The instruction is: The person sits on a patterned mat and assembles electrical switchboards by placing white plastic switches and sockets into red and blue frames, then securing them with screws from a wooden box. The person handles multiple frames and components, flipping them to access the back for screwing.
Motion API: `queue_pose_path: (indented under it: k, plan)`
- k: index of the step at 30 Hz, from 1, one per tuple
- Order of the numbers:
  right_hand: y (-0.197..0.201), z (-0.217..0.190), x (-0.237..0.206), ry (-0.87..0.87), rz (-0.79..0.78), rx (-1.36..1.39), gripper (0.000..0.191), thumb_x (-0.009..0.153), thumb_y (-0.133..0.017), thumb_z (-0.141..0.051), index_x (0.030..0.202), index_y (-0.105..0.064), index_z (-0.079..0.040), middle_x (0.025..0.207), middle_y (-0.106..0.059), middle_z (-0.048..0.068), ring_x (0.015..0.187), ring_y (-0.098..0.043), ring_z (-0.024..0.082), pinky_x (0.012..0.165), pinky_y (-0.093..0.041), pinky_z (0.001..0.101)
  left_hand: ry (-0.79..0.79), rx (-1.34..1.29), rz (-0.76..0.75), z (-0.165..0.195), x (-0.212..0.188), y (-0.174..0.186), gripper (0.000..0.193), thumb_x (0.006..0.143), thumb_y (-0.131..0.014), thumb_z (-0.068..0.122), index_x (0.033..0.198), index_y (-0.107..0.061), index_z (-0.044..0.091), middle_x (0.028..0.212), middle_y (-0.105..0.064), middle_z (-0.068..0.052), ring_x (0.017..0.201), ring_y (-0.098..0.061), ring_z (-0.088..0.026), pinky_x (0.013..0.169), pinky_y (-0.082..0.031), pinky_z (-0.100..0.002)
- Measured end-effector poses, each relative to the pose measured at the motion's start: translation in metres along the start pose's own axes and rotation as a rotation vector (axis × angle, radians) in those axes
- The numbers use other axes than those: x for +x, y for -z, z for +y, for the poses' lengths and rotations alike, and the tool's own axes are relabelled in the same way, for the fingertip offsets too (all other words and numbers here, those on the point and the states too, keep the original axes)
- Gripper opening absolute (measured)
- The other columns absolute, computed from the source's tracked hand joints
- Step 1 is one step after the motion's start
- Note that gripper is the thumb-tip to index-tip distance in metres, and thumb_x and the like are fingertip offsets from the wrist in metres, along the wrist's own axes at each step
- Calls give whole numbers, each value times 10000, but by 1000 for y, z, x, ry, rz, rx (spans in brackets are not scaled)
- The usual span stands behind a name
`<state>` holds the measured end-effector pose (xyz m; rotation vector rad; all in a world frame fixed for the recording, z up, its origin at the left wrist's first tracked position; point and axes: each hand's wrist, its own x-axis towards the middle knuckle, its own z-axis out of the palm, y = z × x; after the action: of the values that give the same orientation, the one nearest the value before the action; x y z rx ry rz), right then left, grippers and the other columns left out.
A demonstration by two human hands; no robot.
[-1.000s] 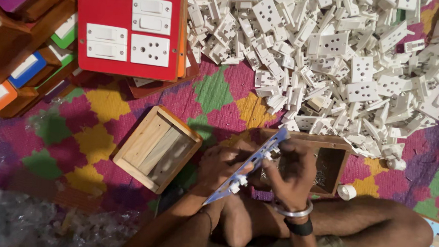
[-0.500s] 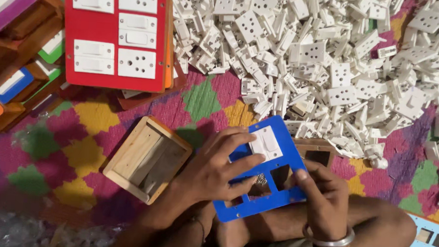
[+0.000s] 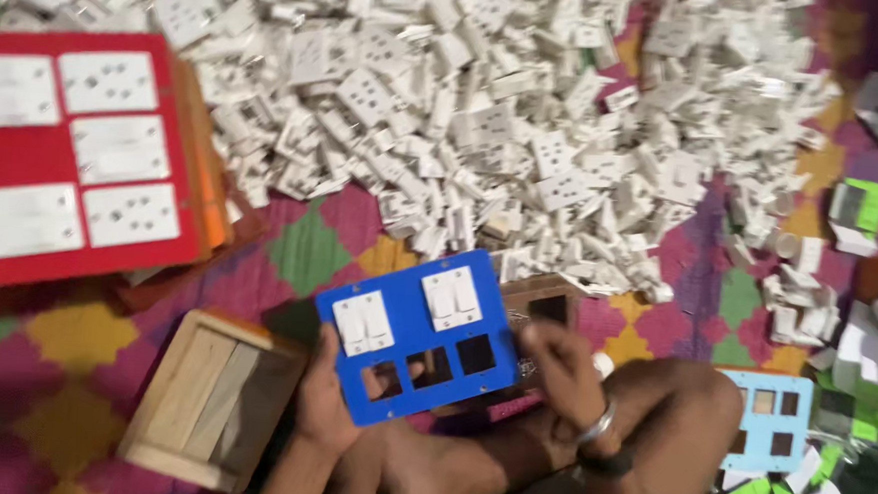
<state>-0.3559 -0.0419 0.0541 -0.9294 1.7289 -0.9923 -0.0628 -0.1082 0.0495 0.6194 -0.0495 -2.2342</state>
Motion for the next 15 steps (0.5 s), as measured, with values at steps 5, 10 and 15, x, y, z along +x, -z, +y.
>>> queue_pose_path:
  k: [5, 10, 15]
  plan:
    - [42, -26, 94, 199, 441, -290, 276, 1004, -673, -285, 1111, -720, -35, 866, -754, 62, 758, -735, 135, 660, -563, 271, 20, 87, -45, -7, 6, 13, 700, 1045, -364, 586, 1358, -551, -11, 1014, -704, -146, 759, -678, -241, 709, -578, -425]
    - [37, -46, 154, 356, 423, -1050, 359, 786, -902, -335, 834, -743, -17, 797, -695, 168, 666, -673, 335, 561, -518, 421, -27, 179, 79, -20, 14, 23, 546, 1120, -433, 500, 1288, -616, 14, 772, -607, 3, 513, -408, -75, 446, -386, -233]
    - [26, -53, 134, 192, 365, 154, 267, 936, -796, -91, 1107, -619, 12, 882, -666, 121, 737, -677, 194, 668, -563, 339, -101, 58, 0, -16, 21, 20, 484, 1128, -446, 452, 1340, -591, 42, 906, -665, -36, 555, -480, -73, 564, -476, -269]
